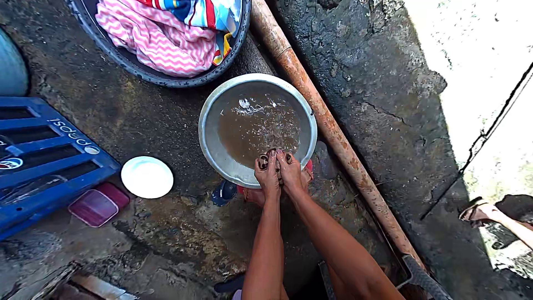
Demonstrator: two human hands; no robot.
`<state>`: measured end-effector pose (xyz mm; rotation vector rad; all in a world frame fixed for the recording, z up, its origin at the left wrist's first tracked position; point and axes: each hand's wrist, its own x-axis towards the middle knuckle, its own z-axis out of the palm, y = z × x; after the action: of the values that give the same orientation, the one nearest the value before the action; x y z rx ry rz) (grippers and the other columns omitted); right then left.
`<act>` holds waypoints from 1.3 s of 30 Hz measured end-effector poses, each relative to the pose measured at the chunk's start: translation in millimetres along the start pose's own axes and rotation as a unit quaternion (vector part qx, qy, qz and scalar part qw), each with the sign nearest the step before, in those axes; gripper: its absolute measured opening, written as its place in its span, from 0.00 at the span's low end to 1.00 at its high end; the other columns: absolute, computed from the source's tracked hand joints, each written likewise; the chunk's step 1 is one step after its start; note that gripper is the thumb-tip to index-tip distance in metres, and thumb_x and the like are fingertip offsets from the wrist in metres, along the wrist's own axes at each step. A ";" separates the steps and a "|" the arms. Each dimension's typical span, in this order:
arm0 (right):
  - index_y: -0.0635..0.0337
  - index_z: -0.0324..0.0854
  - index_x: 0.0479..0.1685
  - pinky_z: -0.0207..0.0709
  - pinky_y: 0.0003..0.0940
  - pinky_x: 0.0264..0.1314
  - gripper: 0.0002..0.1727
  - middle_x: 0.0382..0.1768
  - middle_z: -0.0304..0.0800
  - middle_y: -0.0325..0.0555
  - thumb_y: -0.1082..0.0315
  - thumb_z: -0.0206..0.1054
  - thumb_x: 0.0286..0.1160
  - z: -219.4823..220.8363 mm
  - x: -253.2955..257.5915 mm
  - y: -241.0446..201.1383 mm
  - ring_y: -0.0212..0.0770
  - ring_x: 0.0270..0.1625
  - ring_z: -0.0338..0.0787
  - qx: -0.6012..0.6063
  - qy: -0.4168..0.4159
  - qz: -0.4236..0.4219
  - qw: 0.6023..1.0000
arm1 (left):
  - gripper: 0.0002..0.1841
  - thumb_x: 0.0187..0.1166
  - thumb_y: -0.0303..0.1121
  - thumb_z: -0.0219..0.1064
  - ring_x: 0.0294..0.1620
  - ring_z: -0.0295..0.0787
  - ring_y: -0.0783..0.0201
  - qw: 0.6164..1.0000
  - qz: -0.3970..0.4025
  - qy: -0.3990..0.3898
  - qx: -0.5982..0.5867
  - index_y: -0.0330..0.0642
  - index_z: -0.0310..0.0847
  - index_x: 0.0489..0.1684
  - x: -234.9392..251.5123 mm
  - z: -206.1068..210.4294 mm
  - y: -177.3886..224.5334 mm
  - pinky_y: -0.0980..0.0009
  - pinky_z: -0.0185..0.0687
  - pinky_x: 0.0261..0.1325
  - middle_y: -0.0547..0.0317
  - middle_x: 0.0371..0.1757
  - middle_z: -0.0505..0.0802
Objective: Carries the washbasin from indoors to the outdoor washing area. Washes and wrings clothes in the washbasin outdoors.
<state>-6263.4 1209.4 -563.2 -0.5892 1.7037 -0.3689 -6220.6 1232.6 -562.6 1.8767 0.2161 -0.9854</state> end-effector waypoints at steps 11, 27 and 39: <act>0.60 0.86 0.26 0.79 0.40 0.42 0.10 0.23 0.84 0.42 0.66 0.75 0.73 10.4 12.4 -11.9 0.36 0.31 0.84 -0.009 0.031 0.000 0.999 | 0.02 0.70 0.22 0.72 0.27 0.83 0.73 0.990 0.068 0.063 0.106 0.35 0.85 0.29 18.6 12.6 7.1 0.72 0.82 0.38 0.61 0.24 0.86; 0.59 0.48 0.95 0.61 0.67 0.83 0.55 0.93 0.43 0.69 0.56 0.78 0.68 -68.6 133.1 0.2 0.71 0.90 0.57 -0.450 0.101 -0.124 0.879 | 0.44 0.80 0.40 0.70 0.78 0.75 0.38 0.925 -0.167 0.101 0.326 0.31 0.48 0.91 148.9 -153.9 -22.8 0.43 0.72 0.76 0.27 0.78 0.76; 0.70 0.75 0.73 0.68 0.56 0.80 0.27 0.67 0.84 0.70 0.62 0.69 0.80 -89.0 176.1 -18.5 0.63 0.74 0.82 -0.360 0.097 -0.062 0.926 | 0.20 0.82 0.38 0.69 0.54 0.87 0.47 0.900 -0.110 -0.003 0.423 0.34 0.80 0.66 145.4 -166.0 20.9 0.45 0.80 0.59 0.38 0.56 0.89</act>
<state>-6370.7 1087.5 -676.9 -1.2311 1.9895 0.1401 -6024.8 1320.6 -618.0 2.6756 -0.0232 -1.3798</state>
